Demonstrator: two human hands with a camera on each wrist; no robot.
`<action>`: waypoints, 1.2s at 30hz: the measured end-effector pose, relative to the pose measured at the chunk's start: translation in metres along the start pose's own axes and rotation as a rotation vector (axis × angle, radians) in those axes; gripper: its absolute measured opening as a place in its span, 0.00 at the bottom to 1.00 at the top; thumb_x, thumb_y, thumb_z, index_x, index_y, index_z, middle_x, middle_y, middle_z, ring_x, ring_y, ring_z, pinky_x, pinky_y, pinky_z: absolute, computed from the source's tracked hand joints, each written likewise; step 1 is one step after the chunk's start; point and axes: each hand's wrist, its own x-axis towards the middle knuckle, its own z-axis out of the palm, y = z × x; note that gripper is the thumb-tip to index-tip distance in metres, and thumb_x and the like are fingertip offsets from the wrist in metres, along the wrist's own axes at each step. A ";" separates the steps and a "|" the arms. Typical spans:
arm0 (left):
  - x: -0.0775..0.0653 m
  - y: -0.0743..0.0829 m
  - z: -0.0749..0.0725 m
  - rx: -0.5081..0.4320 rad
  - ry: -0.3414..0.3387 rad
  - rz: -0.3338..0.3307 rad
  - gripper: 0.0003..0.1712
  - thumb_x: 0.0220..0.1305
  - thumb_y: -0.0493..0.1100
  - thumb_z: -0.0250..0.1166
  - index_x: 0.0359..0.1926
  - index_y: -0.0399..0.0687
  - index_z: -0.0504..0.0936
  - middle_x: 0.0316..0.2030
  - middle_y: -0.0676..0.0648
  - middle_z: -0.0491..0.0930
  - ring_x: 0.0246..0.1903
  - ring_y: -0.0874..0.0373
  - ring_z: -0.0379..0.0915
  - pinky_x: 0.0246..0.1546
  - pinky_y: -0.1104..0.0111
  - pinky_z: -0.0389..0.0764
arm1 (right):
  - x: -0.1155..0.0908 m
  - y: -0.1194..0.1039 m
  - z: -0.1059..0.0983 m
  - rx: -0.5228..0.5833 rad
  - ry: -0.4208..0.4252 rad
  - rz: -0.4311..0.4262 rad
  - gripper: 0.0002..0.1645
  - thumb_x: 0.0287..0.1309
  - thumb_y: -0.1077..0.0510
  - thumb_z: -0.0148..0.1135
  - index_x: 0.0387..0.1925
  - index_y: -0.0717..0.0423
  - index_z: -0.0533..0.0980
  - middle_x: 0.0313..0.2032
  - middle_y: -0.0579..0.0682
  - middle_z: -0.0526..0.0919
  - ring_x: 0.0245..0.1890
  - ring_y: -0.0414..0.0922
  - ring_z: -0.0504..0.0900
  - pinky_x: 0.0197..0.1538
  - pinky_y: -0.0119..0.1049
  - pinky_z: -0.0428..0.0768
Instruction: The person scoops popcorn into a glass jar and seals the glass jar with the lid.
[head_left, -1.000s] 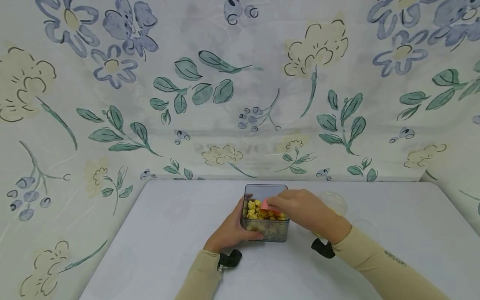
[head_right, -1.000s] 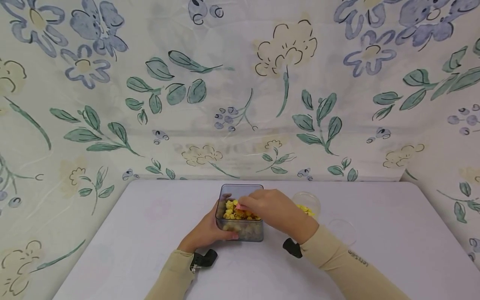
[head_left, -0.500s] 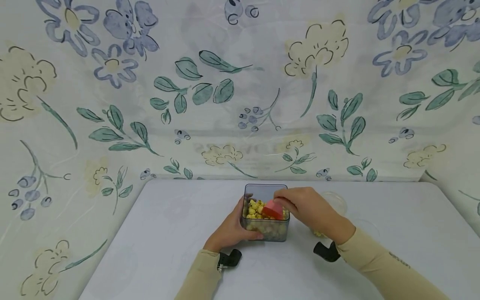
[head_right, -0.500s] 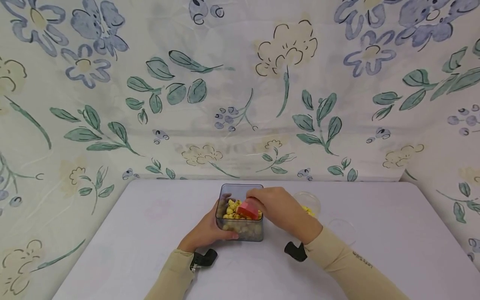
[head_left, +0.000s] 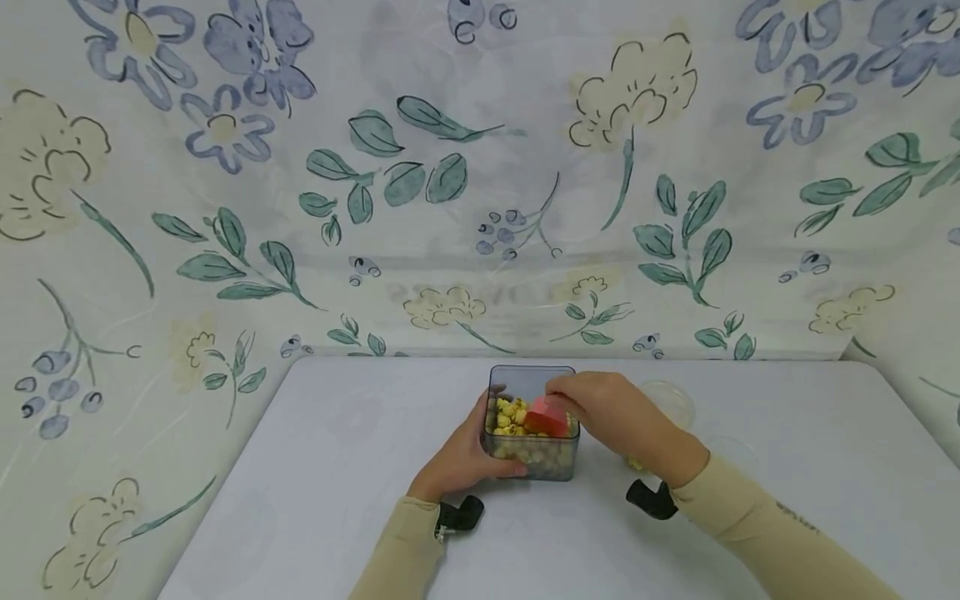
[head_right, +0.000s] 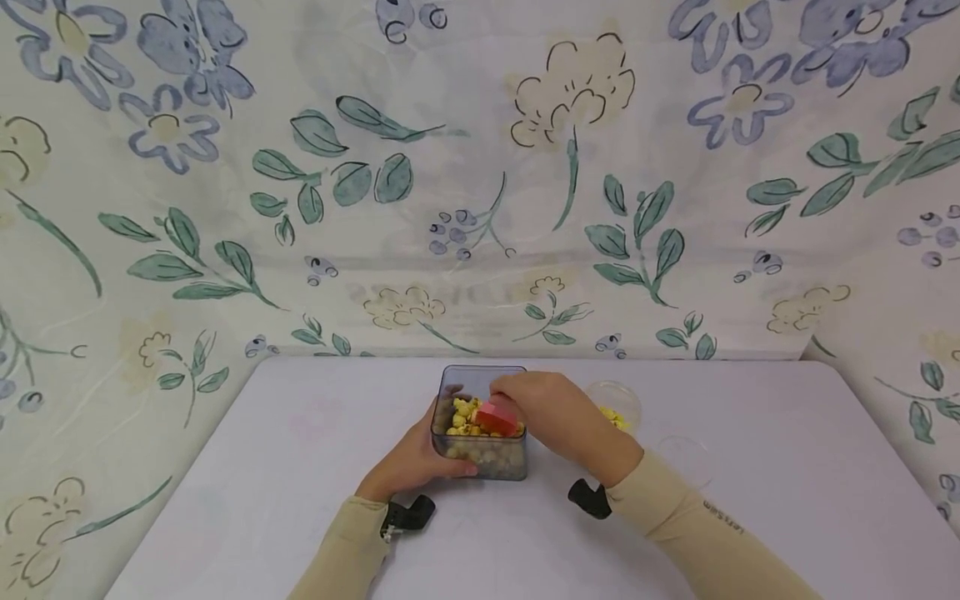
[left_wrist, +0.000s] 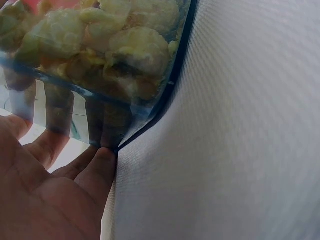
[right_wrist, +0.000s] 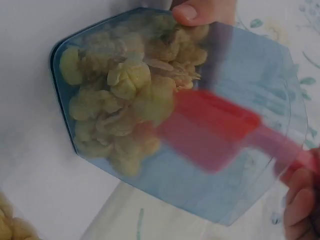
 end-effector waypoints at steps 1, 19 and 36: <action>0.000 0.000 0.000 -0.003 -0.001 0.000 0.63 0.41 0.44 0.77 0.70 0.64 0.44 0.61 0.52 0.64 0.58 0.60 0.62 0.63 0.56 0.57 | 0.000 -0.001 0.001 -0.013 -0.002 -0.015 0.10 0.56 0.58 0.63 0.40 0.53 0.78 0.33 0.41 0.82 0.32 0.34 0.78 0.39 0.26 0.79; 0.010 -0.028 0.002 -0.016 0.021 0.019 0.64 0.37 0.48 0.79 0.69 0.73 0.44 0.57 0.58 0.66 0.55 0.60 0.65 0.62 0.56 0.59 | -0.002 -0.002 0.007 -0.028 0.106 -0.052 0.09 0.56 0.57 0.63 0.39 0.54 0.76 0.29 0.42 0.81 0.27 0.34 0.76 0.35 0.25 0.78; 0.002 0.001 0.000 -0.004 -0.008 0.025 0.62 0.41 0.43 0.78 0.70 0.59 0.46 0.58 0.51 0.67 0.54 0.60 0.65 0.61 0.57 0.59 | -0.004 -0.017 0.017 -0.017 0.122 0.096 0.07 0.58 0.59 0.61 0.38 0.56 0.78 0.31 0.44 0.83 0.29 0.37 0.82 0.35 0.29 0.80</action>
